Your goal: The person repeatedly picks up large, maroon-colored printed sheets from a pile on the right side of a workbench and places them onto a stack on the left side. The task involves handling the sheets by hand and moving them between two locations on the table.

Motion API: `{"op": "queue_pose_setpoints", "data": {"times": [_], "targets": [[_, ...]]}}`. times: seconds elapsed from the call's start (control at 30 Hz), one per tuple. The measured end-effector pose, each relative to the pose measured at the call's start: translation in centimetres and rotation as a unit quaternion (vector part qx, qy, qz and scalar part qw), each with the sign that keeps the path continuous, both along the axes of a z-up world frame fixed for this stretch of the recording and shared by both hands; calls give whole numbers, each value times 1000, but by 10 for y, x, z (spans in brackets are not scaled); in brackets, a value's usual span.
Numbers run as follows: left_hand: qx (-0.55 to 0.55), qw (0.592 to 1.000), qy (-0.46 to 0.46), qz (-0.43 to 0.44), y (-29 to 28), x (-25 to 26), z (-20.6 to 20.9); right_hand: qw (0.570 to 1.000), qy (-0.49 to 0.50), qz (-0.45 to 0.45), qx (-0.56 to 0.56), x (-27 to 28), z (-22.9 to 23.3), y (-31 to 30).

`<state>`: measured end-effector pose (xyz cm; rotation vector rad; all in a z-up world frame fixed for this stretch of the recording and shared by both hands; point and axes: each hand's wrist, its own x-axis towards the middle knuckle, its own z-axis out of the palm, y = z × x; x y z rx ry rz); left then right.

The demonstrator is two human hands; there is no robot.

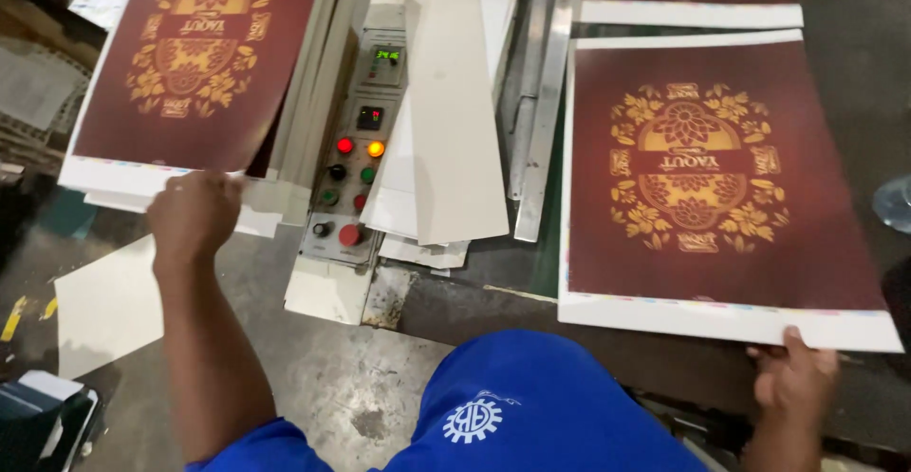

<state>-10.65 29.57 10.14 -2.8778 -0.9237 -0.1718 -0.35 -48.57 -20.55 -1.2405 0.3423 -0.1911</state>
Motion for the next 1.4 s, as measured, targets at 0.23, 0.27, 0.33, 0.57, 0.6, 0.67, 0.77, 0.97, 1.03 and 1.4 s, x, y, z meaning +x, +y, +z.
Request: {"op": "queue_pose_setpoints", "data": {"times": [0.23,0.27,0.33,0.57,0.6,0.67,0.77,0.97,1.03,1.4], "targets": [[244,965,-87,-45,4,-6,0,998,-6,54,40,42,-33,45],[245,964,-90,-47,-2,-4,-1,998,-9,51,40,54,-23,56],[273,952,-120,-69,-15,3,-4,999,22,36,1,78,-1,77],[93,972,-159,-144,-116,27,7,992,117,35,19,148,6,89],[56,960,-204,-186,-129,27,5,993,95,69,27,144,3,89],[21,941,-252,-225,-153,31,-7,992,68,105,35,129,6,103],[-144,884,-313,-315,-192,44,-33,985,114,130,-21,95,26,152],[-148,833,-335,-414,-303,87,-57,881,42,459,-102,38,60,261],[-139,840,-289,-439,-331,102,-83,827,-29,554,-92,27,46,277],[-164,864,-260,-399,-244,93,-64,944,64,305,109,33,21,213]]}}
